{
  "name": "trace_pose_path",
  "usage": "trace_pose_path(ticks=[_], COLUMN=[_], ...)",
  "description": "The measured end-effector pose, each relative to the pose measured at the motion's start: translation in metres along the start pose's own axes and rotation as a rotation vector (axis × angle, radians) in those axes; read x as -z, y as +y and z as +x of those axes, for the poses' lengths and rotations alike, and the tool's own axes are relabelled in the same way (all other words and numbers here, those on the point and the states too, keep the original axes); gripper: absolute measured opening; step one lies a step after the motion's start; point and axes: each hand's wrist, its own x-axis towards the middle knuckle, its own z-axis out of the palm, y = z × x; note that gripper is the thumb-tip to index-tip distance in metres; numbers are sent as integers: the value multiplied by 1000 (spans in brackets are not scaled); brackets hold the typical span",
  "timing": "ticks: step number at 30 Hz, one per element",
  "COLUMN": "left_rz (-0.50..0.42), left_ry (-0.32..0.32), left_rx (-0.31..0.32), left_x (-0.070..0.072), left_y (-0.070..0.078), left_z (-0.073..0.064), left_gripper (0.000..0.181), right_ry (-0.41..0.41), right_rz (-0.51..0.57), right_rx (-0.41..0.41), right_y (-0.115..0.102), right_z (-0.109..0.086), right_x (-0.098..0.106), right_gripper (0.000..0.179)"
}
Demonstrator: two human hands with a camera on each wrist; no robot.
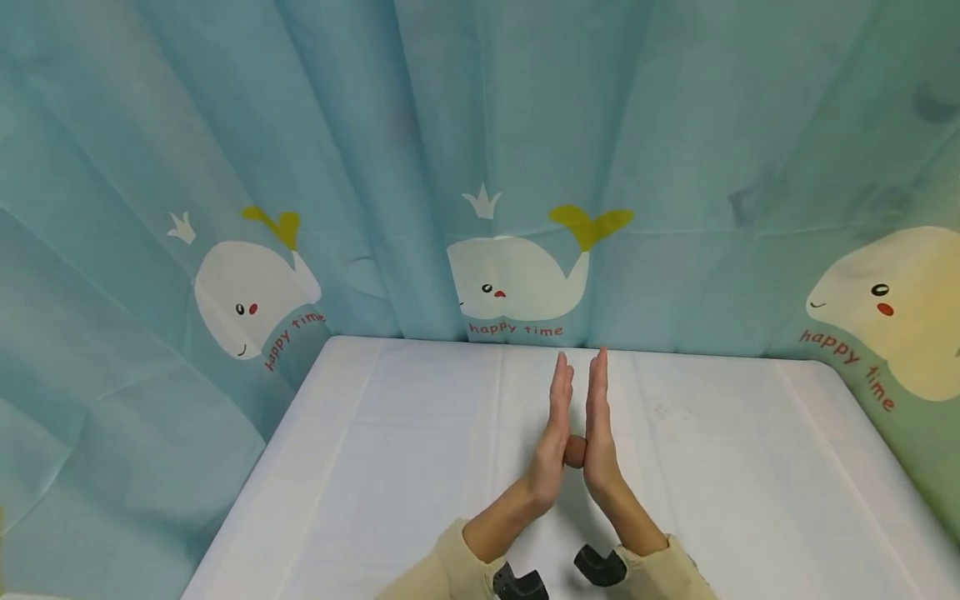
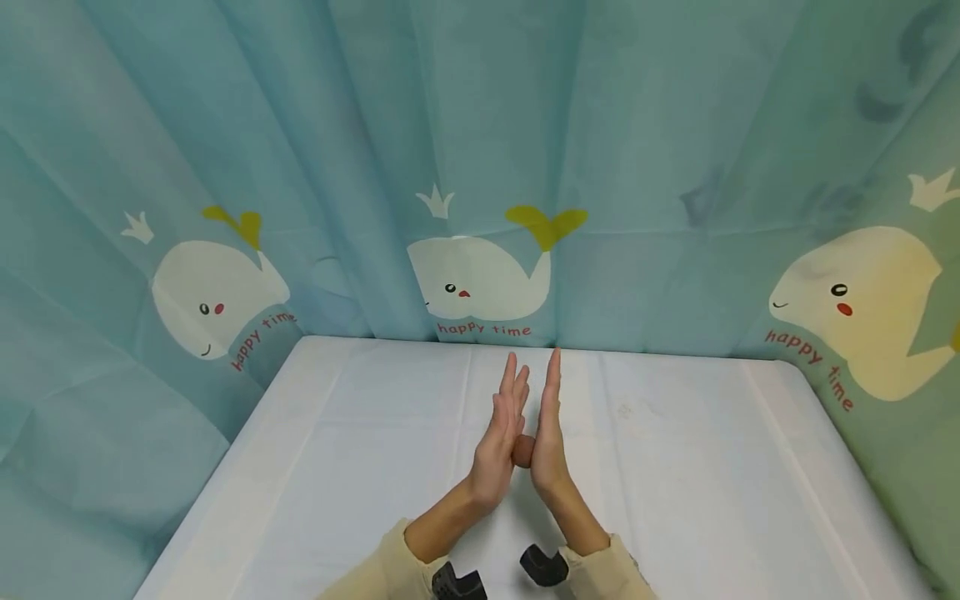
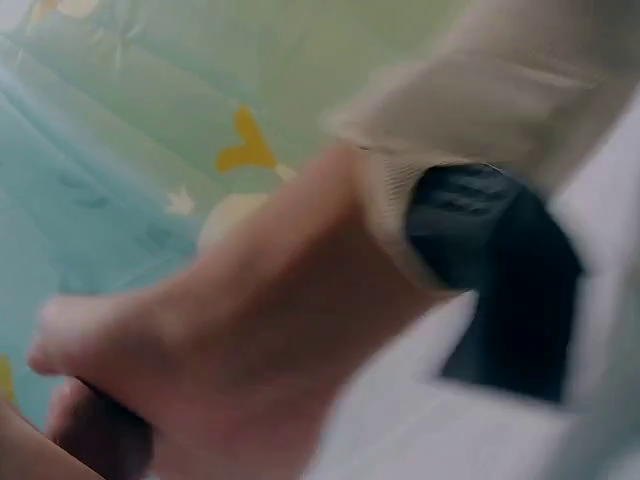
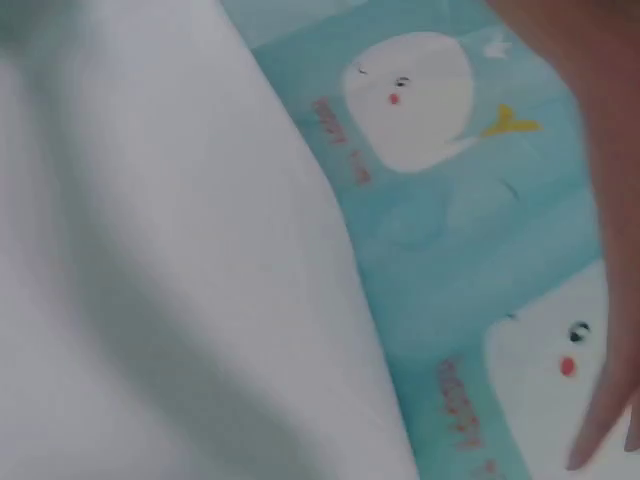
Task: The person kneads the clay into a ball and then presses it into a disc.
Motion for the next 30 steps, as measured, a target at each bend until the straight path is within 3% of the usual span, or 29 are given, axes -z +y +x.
trace_pose_path(ticks=[3,7,11,15,20,23,25,28,30], left_rz=[-6,45,90,22,-30,25,53,62,7], left_ry=[80,162,92,11,18,52,62,11,-40], left_rx=[11,13,-2,22,-2,-34,-26,6,42], left_x=[1,7,7,2,2,8,12,9,2], left_y=[0,-16,-25,-16,5,7,2,-6,-7], left_z=[5,12,10,1,1,9,13,9,2], left_gripper=[60,59,62,62,65,63,61,60,60], right_ry=[-38,-90,-87,-26,-35,-54,-55,-27,10], right_rz=[-28,-44,-77,-122,-50,6,21,48,40], right_rx=[-12,26,95,85,1,-8,33,89,83], right_y=[1,-21,-33,-15,7,-5,-18,-33,-35], right_z=[-13,-26,-13,6,-10,-28,-29,-16,-4], right_x=[-6,-16,-13,0,-2,-15,-21,-16,-6], right_gripper=[53,54,54,54,54,54,54,56,57])
